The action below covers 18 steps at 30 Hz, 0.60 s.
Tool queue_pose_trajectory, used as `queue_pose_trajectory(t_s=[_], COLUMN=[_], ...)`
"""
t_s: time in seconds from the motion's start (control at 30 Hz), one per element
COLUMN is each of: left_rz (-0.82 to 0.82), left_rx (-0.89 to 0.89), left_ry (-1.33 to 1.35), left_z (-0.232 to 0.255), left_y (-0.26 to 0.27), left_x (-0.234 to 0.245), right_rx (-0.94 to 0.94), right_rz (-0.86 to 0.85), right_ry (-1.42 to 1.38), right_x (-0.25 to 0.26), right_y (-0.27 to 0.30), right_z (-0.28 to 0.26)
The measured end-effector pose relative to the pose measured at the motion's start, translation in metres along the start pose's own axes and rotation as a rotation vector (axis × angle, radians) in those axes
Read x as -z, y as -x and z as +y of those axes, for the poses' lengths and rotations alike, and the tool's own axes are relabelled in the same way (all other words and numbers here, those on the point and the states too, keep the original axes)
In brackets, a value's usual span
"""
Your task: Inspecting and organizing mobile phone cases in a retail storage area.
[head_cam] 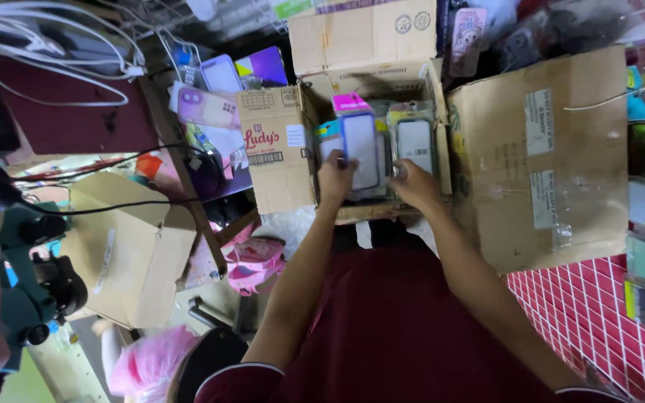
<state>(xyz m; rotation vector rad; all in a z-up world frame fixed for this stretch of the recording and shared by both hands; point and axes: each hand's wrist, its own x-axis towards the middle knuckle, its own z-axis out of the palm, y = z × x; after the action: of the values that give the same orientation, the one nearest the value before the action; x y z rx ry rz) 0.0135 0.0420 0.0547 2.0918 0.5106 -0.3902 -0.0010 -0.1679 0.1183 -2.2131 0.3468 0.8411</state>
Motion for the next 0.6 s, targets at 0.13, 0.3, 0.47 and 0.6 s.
queue_pose_trajectory(t_s=[0.13, 0.3, 0.47, 0.6], left_rz=[-0.085, -0.213, -0.241, -0.217], left_rx=[-0.160, -0.129, -0.129, -0.261], left_ry=[0.531, 0.766, 0.801, 0.807], left_z=[0.030, 0.091, 0.139, 0.136], left_y=[0.004, 0.025, 0.055, 0.057], left_x=[0.048, 0.098, 0.121, 0.111], right_rx=[0.192, 0.667, 0.783, 0.872], right_rz=[-0.119, -0.400, -0.076, 0.138], right_ry=[-0.584, -1.281, -0.963, -0.732], right_x=[-0.014, 0.034, 0.032, 0.037], right_y=[-0.002, 0.079, 0.087, 0.095], right_z=[0.011, -0.071, -0.069, -0.067])
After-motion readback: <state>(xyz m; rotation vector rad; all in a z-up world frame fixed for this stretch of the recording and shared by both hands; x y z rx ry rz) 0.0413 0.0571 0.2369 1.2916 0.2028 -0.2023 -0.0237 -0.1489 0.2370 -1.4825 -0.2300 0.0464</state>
